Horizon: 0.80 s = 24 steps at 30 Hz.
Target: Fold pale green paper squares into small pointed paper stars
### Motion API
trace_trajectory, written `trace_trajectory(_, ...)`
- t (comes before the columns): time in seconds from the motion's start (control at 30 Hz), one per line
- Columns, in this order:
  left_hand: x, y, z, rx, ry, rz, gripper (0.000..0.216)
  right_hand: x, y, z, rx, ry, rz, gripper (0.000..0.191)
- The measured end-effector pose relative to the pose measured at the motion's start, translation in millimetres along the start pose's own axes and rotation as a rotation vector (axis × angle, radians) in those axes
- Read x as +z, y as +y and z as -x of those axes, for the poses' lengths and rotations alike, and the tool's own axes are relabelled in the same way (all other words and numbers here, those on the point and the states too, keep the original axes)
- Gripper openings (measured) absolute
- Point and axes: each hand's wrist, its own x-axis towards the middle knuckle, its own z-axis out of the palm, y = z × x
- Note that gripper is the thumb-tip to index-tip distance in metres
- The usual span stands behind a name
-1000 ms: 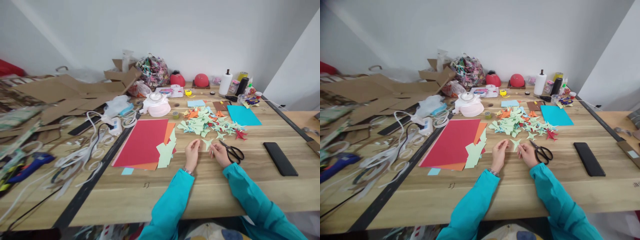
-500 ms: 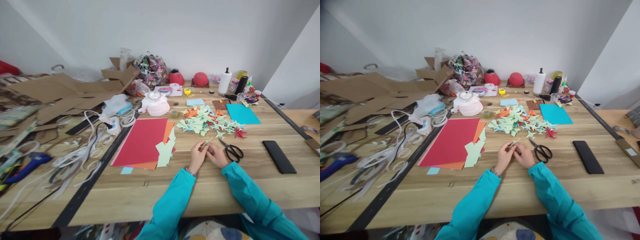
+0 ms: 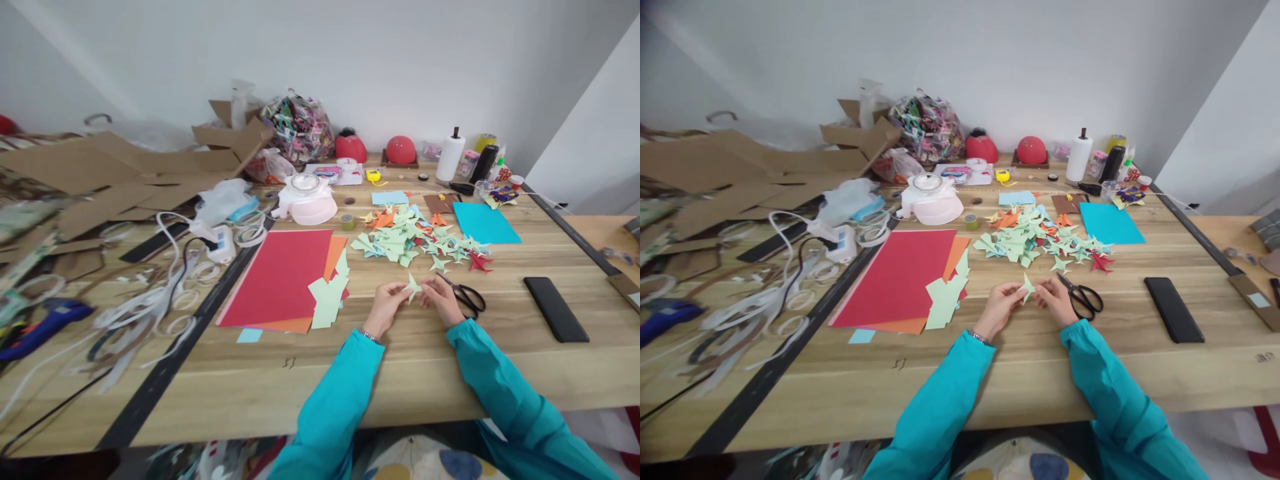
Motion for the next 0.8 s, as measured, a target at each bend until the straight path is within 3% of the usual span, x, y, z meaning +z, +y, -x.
trace_trajectory(0.1,0.9,0.5,0.7,0.002,-0.022,-0.057,0.033,1.3,3.0,0.1,0.042,-0.076,-0.005,0.029)
trace_trajectory(0.3,0.0,2.1,0.9,-0.017,-0.059,0.003,0.029,2.5,4.4,0.1,0.016,-0.070,-0.004,0.027)
trace_trajectory(0.53,-0.1,1.6,1.7,0.056,-0.023,-0.119,0.022,4.3,1.8,2.0,0.038,-0.151,0.002,0.027)
trace_trajectory(0.8,1.5,1.6,3.8,-0.022,-0.085,-0.009,0.027,4.6,0.4,4.1,0.014,-0.125,0.006,0.024)
